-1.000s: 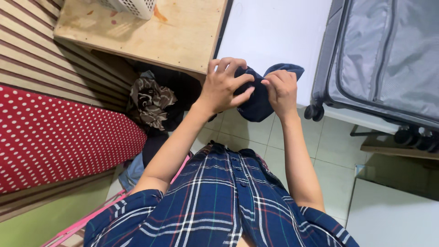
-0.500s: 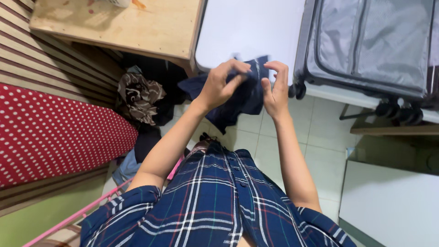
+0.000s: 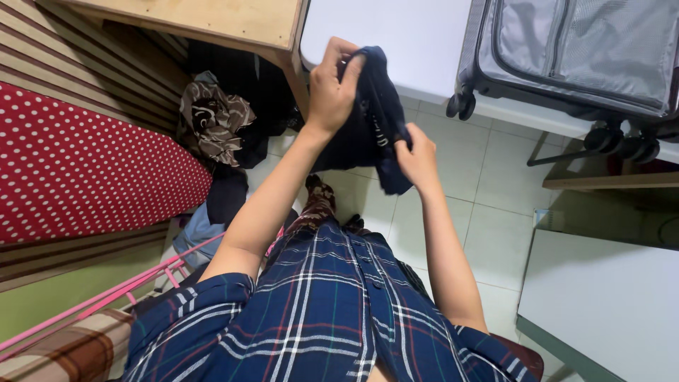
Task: The person folds a dark blue t-shirt and a black t-shirt on a white surface. They smooth the shirts, fold the sleeves and body, and place the folded items into a white laundry basket.
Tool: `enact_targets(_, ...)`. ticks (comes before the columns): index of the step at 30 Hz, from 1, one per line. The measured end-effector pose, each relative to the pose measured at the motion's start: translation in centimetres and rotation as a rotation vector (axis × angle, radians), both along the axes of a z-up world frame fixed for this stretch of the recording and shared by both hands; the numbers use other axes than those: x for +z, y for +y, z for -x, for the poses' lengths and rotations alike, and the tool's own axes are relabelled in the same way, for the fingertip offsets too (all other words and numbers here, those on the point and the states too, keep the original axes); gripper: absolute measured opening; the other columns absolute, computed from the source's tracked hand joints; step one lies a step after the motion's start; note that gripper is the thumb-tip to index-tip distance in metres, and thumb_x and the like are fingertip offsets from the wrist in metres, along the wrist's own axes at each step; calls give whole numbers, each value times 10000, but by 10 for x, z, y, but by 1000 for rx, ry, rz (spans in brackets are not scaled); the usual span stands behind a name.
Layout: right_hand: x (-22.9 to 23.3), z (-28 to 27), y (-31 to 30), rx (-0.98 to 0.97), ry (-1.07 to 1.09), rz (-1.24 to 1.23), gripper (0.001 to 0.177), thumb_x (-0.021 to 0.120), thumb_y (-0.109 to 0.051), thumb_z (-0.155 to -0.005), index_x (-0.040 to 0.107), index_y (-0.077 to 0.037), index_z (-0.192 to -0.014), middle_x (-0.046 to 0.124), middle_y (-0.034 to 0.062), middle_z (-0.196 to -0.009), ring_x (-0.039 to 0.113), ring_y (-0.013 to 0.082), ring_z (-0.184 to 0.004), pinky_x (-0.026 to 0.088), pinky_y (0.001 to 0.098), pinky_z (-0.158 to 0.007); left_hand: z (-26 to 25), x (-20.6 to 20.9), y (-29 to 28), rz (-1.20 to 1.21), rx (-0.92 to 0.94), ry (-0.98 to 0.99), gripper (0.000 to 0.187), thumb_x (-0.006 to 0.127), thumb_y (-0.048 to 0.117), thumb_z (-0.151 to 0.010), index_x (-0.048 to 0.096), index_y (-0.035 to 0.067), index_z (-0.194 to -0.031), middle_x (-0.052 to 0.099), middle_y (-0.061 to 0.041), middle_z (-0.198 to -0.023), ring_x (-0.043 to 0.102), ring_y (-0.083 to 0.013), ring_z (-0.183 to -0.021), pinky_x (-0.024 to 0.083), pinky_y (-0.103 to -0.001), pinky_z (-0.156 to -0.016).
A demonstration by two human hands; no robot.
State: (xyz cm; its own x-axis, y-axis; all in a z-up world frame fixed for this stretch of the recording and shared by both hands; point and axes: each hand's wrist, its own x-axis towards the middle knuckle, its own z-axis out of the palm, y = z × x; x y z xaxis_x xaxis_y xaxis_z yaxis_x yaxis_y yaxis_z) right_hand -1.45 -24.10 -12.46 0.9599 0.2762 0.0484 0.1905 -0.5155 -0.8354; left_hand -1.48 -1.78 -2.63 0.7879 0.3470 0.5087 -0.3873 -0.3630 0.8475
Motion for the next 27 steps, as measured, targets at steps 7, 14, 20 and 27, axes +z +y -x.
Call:
enact_targets(7,26,-46,3,-123,-341,96,400,834,-206,-876,511,-13,-1013,621,193,-872,610,417,-801,475,460,-711,-28,-41,62,-142,102,-33,186,531,227,-1123,563,49,-1082,644,-47,-791,620,-122,-683,484,-302,-627)
enact_targets(14,39,-119,34,42,-476,389,278,717,-43,-819,617,-37,-1078,687,208,-960,657,444,-894,499,519,-762,-76,-58,132,87,54,126,360,595,304,-1130,584,33,-895,475,-10,-702,431,-93,-672,396,-277,-617)
enact_targets(20,34,-160,58,-173,-383,653,117,651,-42,-847,730,-39,-934,700,228,-839,669,463,-807,525,530,-700,-97,-20,176,-197,-358,178,547,950,337,-759,560,-1,-941,620,-34,-777,558,-91,-750,477,-243,-661)
enact_targets(27,63,-169,79,-332,-142,-69,210,462,15,-964,651,9,-1054,716,137,-787,757,298,-700,547,392,-628,-127,-2,236,-271,-467,585,282,772,79,-814,708,49,-1087,700,-75,-829,627,-185,-735,512,-342,-668)
